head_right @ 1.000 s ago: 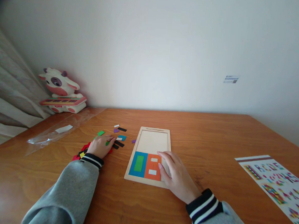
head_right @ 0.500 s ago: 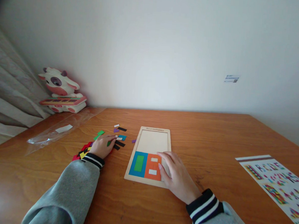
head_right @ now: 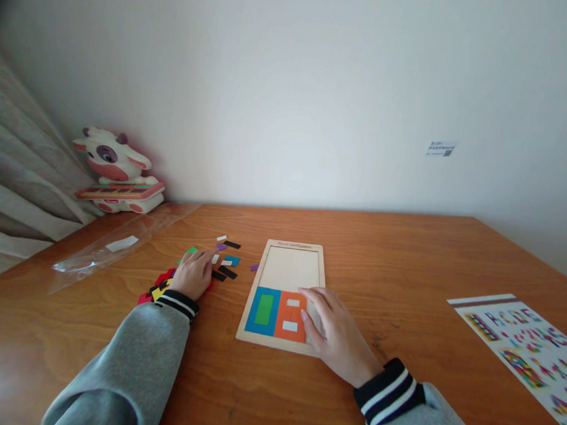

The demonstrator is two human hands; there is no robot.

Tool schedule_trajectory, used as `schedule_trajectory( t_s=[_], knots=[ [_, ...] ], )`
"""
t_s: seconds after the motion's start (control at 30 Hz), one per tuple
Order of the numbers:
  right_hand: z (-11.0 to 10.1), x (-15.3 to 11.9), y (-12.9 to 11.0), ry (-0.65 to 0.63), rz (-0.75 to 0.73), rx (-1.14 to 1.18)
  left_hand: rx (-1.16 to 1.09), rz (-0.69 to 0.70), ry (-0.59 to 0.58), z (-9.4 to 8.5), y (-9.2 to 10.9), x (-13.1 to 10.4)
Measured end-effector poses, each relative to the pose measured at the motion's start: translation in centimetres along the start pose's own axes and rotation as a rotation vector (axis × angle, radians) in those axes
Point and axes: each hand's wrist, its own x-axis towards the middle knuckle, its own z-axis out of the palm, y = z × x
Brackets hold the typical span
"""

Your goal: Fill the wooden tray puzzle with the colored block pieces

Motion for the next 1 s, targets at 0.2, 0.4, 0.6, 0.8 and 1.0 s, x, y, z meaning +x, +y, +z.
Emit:
schedule_trajectory(
  t_s=[0.2,0.4,0.6,0.8,1.0],
  knots=[
    [0.0,-0.1,0.0,-0.004,0.000,0.007,-0.106,-0.058,-0.087,0.4,-0.8,0.3],
    [0.1,-0.1,0.1,-0.015,0.005,0.008,-0.114,-0.122,-0.094,0.2,-1.3,0.3],
    [0.1,-0.1,0.0,-0.004,0.006,0.008,-0.164,-0.246,-0.076,-0.1,-0.9,0.3],
    [0.1,-0.1,0.1,0.001,0.003,0.012,-0.382,-0.103,0.075,-0.7,1.8,0.4],
    [0.0,0.1,-0.1,0.033,0.006,0.022,-0.580,0.228,0.103,-1.1,8.2,-1.0]
  ],
)
